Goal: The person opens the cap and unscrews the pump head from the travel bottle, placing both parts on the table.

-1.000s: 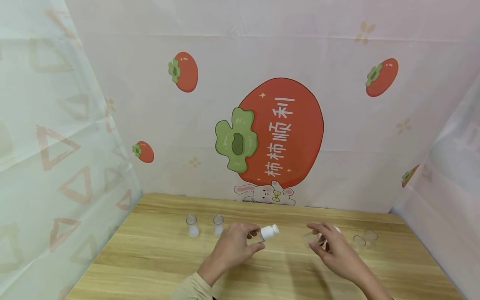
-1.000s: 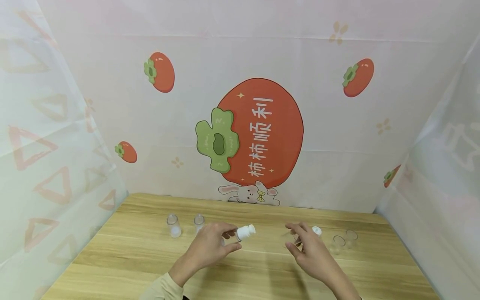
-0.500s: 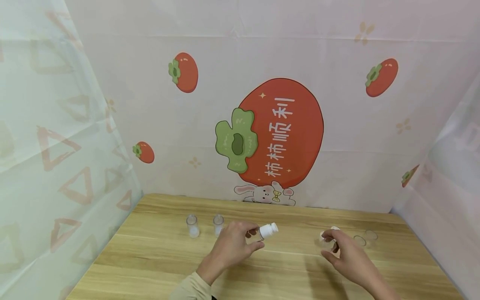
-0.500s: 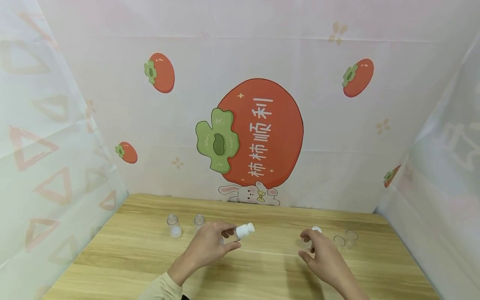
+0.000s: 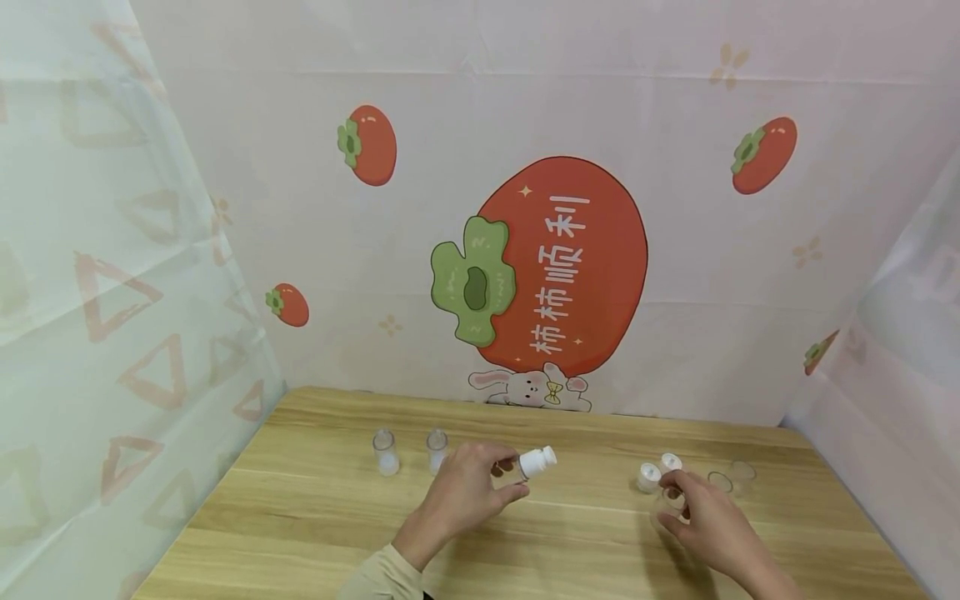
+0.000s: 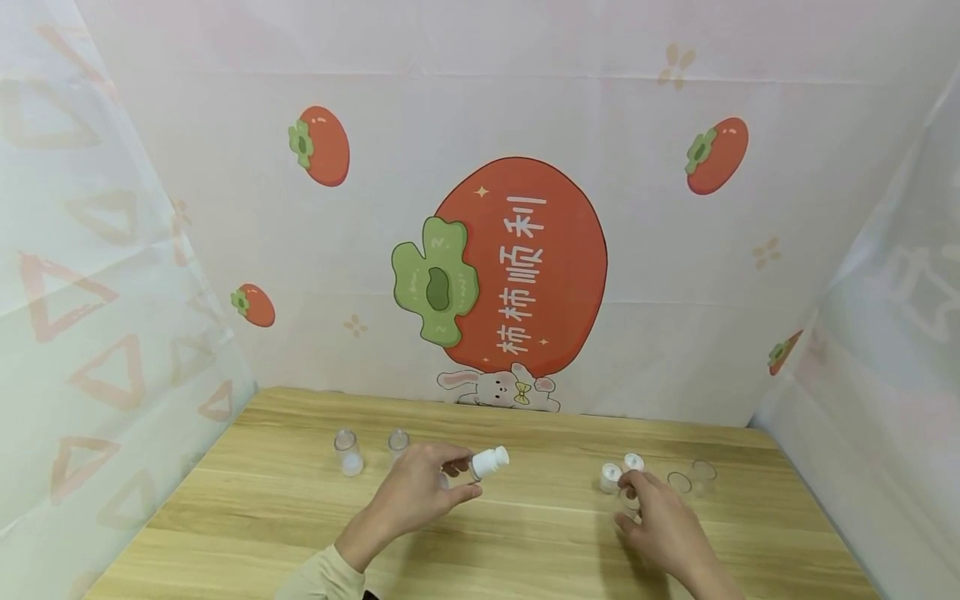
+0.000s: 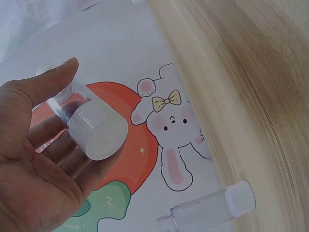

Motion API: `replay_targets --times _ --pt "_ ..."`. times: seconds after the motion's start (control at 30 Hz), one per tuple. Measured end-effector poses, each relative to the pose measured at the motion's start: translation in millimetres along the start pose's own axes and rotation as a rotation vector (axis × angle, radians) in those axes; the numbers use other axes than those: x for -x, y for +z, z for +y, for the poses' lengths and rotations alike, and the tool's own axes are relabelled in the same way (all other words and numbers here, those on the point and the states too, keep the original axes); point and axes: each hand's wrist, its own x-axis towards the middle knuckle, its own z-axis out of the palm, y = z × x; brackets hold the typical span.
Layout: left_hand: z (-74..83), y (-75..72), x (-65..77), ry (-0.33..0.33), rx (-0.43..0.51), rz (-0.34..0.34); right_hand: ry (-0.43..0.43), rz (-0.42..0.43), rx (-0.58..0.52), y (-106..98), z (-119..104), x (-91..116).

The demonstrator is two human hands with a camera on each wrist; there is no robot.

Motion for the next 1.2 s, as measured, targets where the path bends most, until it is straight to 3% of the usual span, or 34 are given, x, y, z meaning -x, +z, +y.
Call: replay_targets --times 0.4,0.77,1.2 --pt "-1.3 -1.6 0.9 -0.007 0.009 0.005 -0.001 0.01 0.056 7 6 -2" --pt "-0.7 -9.9 2.2 -0.005 0.048 0.066 0.01 0.004 0.061 10 6 -5" --pt "0.0 -14.0 2.1 -0.024 0.049 0.065 -0.004 0.011 0.078 13 7 -6"
